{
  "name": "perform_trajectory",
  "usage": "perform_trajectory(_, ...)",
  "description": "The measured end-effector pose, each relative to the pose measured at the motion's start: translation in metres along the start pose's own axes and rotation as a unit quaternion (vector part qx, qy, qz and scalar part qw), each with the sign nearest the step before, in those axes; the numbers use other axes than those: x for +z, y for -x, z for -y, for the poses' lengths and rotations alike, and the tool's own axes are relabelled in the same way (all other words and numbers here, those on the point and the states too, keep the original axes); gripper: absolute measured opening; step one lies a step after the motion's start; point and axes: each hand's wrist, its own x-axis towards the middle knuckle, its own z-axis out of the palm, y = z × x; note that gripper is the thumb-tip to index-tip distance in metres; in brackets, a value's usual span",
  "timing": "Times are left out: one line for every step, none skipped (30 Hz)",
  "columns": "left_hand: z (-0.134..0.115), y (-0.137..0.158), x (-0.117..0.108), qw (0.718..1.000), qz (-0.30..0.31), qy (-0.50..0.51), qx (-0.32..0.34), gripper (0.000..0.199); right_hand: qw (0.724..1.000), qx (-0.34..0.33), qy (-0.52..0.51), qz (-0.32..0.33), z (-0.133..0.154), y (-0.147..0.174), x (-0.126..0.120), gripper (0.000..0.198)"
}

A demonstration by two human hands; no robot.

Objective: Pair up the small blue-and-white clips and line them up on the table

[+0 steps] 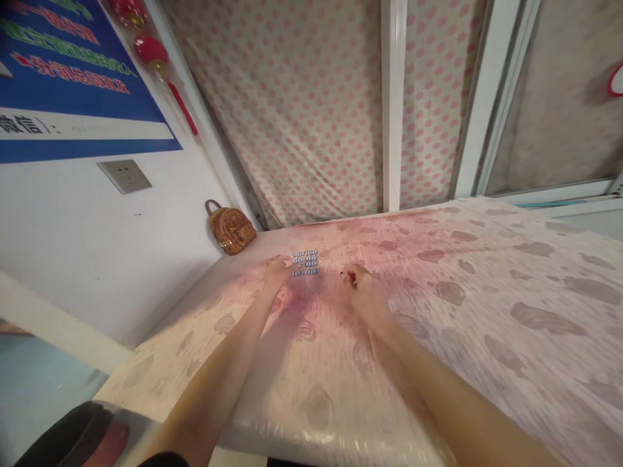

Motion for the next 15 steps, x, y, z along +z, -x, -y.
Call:
perform_trajectory(-0.002, 0.004, -0.008, 1.000, -0.026, 0.010, 0.002, 0.020, 1.000, 0.003, -0.008, -0.008, -0.001, -0.001, 0.000, 0.027)
perform_trajectory(-0.005, 0.008, -0.016, 0.999, -0.044, 0.031, 0.009, 0.018, 1.000, 0.012, -0.015, -0.021, -0.003, -0.002, 0.000, 0.030)
perform_trajectory(-0.008, 0.012, -0.025, 0.996, -0.057, 0.060, 0.024, 0.016, 0.999, 0.028, -0.020, -0.036, -0.005, -0.003, 0.001, 0.034)
perform_trajectory(-0.010, 0.017, -0.033, 0.993, -0.068, 0.087, 0.046, 0.015, 0.997, 0.048, -0.023, -0.052, -0.007, -0.005, 0.001, 0.038)
perform_trajectory(-0.011, 0.023, -0.040, 0.987, -0.089, 0.111, 0.069, 0.014, 0.995, 0.067, -0.026, -0.065, -0.010, -0.006, 0.001, 0.042)
perform_trajectory(-0.011, 0.028, -0.046, 0.978, -0.127, 0.135, 0.095, 0.013, 0.994, 0.081, -0.028, -0.073, -0.013, -0.007, 0.002, 0.045)
perform_trajectory(-0.009, 0.032, -0.050, 0.968, -0.167, 0.153, 0.111, 0.013, 0.993, 0.085, -0.028, -0.074, -0.017, -0.009, 0.002, 0.048)
perform_trajectory(-0.005, 0.036, -0.053, 0.958, -0.204, 0.161, 0.117, 0.015, 0.994, 0.084, -0.021, -0.065, -0.021, -0.010, 0.002, 0.050)
perform_trajectory(0.000, 0.039, -0.055, 0.953, -0.232, 0.158, 0.111, 0.018, 0.994, 0.084, -0.006, -0.069, -0.024, -0.010, 0.002, 0.052)
perform_trajectory(0.007, 0.041, -0.055, 0.953, -0.248, 0.146, 0.095, 0.021, 0.994, 0.081, 0.011, -0.074, -0.027, -0.011, 0.002, 0.054)
perform_trajectory(0.013, 0.042, -0.055, 0.955, -0.256, 0.129, 0.078, 0.023, 0.993, 0.079, 0.027, -0.082, -0.030, -0.012, 0.003, 0.055)
perform_trajectory(0.020, 0.042, -0.053, 0.957, -0.262, 0.113, 0.062, 0.024, 0.992, 0.078, 0.042, -0.090, -0.032, -0.012, 0.003, 0.057)
perform_trajectory(0.026, 0.041, -0.052, 0.958, -0.266, 0.097, 0.052, 0.025, 0.991, 0.077, 0.052, -0.092, -0.033, -0.013, 0.004, 0.058)
perform_trajectory(0.031, 0.039, -0.050, 0.958, -0.272, 0.083, 0.046, 0.027, 0.991, 0.074, 0.060, -0.089, -0.035, -0.013, 0.004, 0.059)
perform_trajectory(0.035, 0.037, -0.049, 0.957, -0.278, 0.071, 0.040, 0.028, 0.991, 0.070, 0.067, -0.090, -0.036, -0.013, 0.005, 0.060)
